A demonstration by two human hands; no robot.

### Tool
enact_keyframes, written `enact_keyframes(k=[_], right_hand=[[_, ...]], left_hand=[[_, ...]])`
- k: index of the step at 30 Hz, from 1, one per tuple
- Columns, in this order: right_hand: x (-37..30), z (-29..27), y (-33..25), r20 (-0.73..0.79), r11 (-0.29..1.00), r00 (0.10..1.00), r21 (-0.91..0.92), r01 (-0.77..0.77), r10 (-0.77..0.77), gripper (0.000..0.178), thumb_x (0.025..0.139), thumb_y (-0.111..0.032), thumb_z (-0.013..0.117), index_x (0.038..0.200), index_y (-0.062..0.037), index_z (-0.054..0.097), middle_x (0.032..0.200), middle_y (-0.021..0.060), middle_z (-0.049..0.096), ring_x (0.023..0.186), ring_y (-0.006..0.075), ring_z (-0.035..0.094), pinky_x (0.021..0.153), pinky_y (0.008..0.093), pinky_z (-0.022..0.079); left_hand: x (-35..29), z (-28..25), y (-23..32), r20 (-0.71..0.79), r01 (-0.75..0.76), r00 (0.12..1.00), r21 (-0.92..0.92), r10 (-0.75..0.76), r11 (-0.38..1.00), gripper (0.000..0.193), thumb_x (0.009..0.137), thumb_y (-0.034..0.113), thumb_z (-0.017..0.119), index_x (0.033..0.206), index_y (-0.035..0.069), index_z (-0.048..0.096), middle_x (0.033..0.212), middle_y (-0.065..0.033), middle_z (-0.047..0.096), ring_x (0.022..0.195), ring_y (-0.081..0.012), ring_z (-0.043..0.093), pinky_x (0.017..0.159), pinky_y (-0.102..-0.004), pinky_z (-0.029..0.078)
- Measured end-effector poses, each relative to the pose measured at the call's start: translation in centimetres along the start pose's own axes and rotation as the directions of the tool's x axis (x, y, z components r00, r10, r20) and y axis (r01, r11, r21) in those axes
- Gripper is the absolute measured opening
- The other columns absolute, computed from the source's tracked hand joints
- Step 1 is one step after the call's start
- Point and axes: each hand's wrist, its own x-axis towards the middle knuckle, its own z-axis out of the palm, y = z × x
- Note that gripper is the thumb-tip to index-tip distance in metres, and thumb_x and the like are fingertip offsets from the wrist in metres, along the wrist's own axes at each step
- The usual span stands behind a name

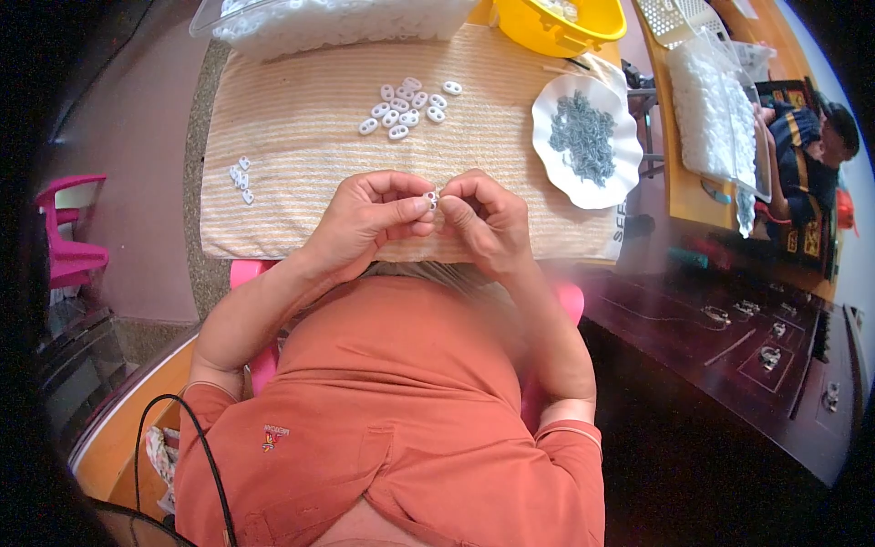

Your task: Manually assembling small white plastic components by inserting small pins.

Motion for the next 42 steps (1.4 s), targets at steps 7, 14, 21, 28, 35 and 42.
enact_keyframes(k=[7,14,21,28,35,42], right_hand=[[0.0,0.0,0.0,0.018,0.998,1.0,-0.056,0.022,-0.021,0.003,0.091,0.0,0.058,0.091,0.0014,0.06,0.083,0.0014,0.058,0.071,0.0064,0.055,0.063,0.0192,0.045],[0.1,0.1,0.0,0.021,0.997,0.999,-0.075,0.027,-0.025,0.002,0.091,0.0,0.059,0.091,0.0015,0.061,0.084,0.0021,0.059,0.073,0.0068,0.055,0.065,0.0198,0.045],[0.1,0.1,-0.4,0.034,0.994,0.999,-0.096,0.045,-0.042,0.005,0.093,-0.004,0.057,0.091,0.0001,0.06,0.083,0.001,0.061,0.075,0.0062,0.056,0.067,0.0205,0.046],[0.1,0.5,-0.6,0.015,0.973,0.996,-0.212,0.089,-0.088,0.01,0.094,-0.008,0.057,0.088,-0.0004,0.058,0.077,-0.0015,0.054,0.07,0.0052,0.049,0.063,0.0202,0.042],[-0.1,0.6,-0.5,0.009,0.966,0.998,-0.249,0.066,-0.066,0.012,0.095,-0.008,0.056,0.085,-0.0009,0.057,0.076,-0.0019,0.052,0.067,0.0049,0.046,0.06,0.0205,0.039],[0.0,0.4,-0.4,0.022,0.98,0.998,-0.189,0.058,-0.055,0.011,0.094,-0.008,0.057,0.087,0.0002,0.059,0.078,-0.0015,0.057,0.071,0.0045,0.051,0.063,0.0194,0.042]], left_hand=[[-0.1,0.1,-0.2,-0.007,-0.021,1.0,-0.006,0.021,1.0,0.016,0.087,0.003,0.064,0.103,-0.001,0.063,0.09,-0.0085,0.067,0.08,-0.014,0.066,0.074,-0.0262,0.057],[-0.1,0.2,-0.5,-0.009,-0.047,0.999,0.03,0.047,0.998,0.016,0.088,0.002,0.063,0.102,-0.004,0.063,0.09,-0.0088,0.066,0.079,-0.0139,0.065,0.075,-0.0255,0.057],[-0.1,0.2,-0.5,0.0,-0.051,0.999,0.036,0.051,0.998,0.015,0.088,0.005,0.063,0.101,-0.002,0.063,0.089,-0.008,0.067,0.079,-0.0134,0.064,0.075,-0.0262,0.055],[-0.2,0.5,-0.5,-0.047,-0.057,0.997,0.003,0.057,0.998,0.015,0.088,0.002,0.063,0.101,-0.004,0.063,0.089,-0.0081,0.067,0.076,-0.0122,0.065,0.071,-0.0227,0.056],[-0.1,0.3,-1.0,-0.033,-0.102,0.994,0.073,0.104,0.992,0.016,0.088,0.002,0.064,0.102,-0.003,0.063,0.091,-0.008,0.067,0.079,-0.0123,0.065,0.074,-0.0246,0.056],[-0.1,0.4,-1.0,-0.024,-0.15,0.988,0.101,0.153,0.984,0.015,0.088,0.002,0.063,0.101,-0.004,0.064,0.089,-0.0077,0.067,0.076,-0.0106,0.065,0.07,-0.0216,0.055]])
